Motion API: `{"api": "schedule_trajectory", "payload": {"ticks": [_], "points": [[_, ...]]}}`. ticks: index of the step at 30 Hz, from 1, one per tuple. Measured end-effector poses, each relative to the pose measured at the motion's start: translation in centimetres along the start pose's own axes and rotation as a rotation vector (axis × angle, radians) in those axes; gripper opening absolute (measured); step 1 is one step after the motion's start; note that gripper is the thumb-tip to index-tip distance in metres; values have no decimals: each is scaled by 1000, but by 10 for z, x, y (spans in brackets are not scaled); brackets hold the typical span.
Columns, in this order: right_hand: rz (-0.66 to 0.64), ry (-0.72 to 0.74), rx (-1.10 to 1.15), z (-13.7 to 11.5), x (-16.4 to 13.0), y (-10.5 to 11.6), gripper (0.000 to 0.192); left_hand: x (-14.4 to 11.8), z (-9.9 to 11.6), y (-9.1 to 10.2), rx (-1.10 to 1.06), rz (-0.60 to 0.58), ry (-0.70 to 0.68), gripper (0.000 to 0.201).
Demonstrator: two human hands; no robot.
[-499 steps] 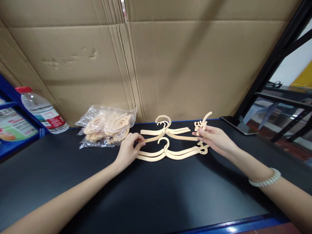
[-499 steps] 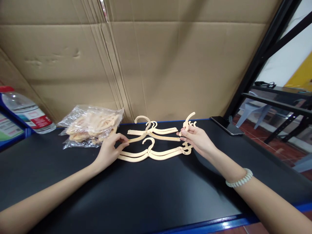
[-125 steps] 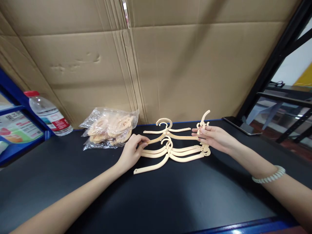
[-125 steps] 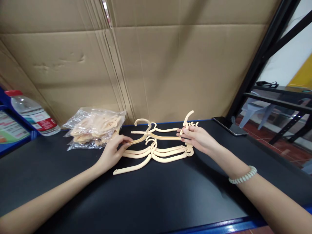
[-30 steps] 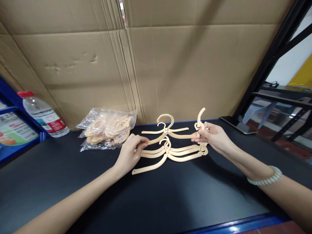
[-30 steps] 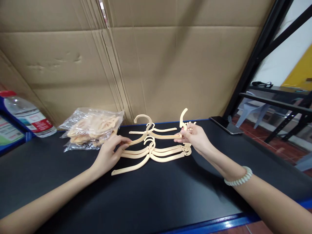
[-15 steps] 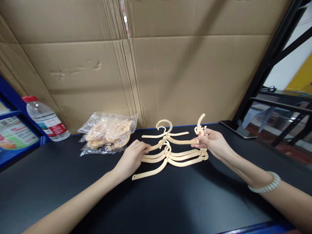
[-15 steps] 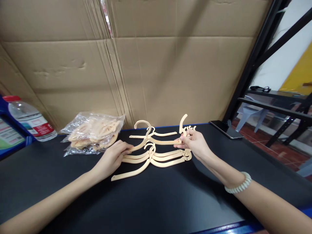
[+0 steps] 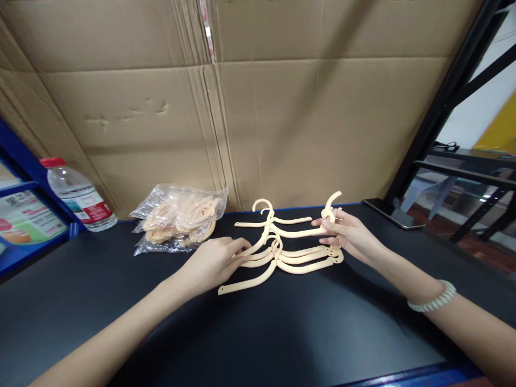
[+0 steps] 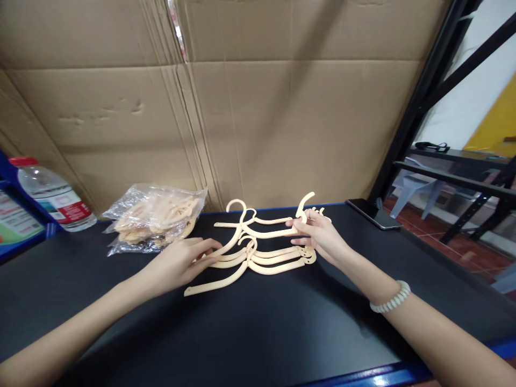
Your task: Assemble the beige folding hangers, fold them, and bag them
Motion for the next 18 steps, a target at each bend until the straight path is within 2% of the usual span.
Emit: {"api": "schedule_trajectory", "payload": {"ticks": [5, 8, 11, 15, 17, 18], "points": [[-95, -55, 36, -8, 10, 21, 20, -7, 14, 17, 134, -95, -96, 21], [-173, -73, -39, -14, 10, 33, 19, -13, 27, 19, 123, -154, -141, 22], [-344, -76, -250, -19, 5, 40, 21, -19, 38, 15, 94, -242, -165, 20], [-724, -150, -639, -22, -6, 47, 25, -22, 39, 5, 126, -358, -103, 17], [-809, -223, -790, -23, -10, 52, 27, -21, 37, 3, 125, -372, -63, 17], [-804, -248, -850, -23, -11, 54, 28, -21, 35, 2, 120, -365, -48, 17]]}}
Point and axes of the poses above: each hand's wrist, its own x-axis towards the middle knuckle, its own y-axis out of the back of the hand, z = x × y, the point moved 4 cm from there along x, towards the middle knuckle, and after that the axes turned 3 degrees about -x, right-handed, at the moved point
